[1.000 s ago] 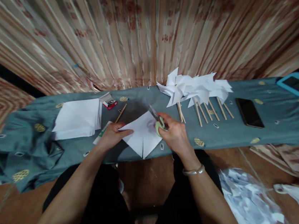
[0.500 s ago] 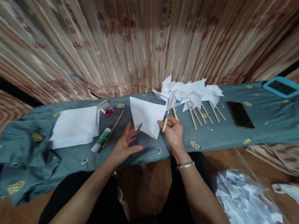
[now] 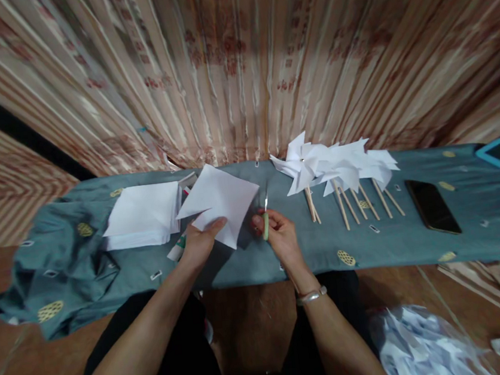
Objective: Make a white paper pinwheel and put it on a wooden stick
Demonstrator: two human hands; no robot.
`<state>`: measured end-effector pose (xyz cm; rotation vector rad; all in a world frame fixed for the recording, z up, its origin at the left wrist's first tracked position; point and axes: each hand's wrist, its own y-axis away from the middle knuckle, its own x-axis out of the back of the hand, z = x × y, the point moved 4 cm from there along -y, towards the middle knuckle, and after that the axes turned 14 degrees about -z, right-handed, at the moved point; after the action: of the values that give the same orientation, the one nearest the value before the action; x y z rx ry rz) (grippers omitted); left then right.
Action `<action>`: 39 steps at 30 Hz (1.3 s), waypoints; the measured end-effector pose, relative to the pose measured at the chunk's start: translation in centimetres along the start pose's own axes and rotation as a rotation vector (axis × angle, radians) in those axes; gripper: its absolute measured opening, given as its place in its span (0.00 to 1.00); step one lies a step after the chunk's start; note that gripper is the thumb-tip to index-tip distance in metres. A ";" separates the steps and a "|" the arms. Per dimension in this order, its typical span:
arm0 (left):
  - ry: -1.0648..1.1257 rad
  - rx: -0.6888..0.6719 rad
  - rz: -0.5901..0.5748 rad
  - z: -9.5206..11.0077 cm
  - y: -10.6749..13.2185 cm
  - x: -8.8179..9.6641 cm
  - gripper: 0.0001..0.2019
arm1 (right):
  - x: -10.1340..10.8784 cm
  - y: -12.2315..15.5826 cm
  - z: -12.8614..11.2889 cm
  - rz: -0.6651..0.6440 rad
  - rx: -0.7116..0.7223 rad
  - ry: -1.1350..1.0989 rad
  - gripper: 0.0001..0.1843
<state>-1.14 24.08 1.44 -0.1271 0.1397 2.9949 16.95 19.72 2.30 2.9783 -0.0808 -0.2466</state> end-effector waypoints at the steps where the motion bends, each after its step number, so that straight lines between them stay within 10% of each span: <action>1: 0.015 -0.015 0.023 0.3 -0.4 0.6 0.14 | -0.3 0.2 0.1 -0.054 -0.010 0.028 0.27; 13: 0.112 -0.165 0.149 2.7 -2.0 3.5 0.17 | -4.4 4.1 2.0 -0.677 -0.278 0.118 0.26; 39: 0.116 -0.165 0.074 1.8 -1.5 1.6 0.14 | -4.8 3.0 1.8 -0.670 -0.264 0.093 0.29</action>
<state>-2.67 25.98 2.91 -0.3197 -0.0933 3.0695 11.83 16.82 1.80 2.6415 0.8912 -0.1700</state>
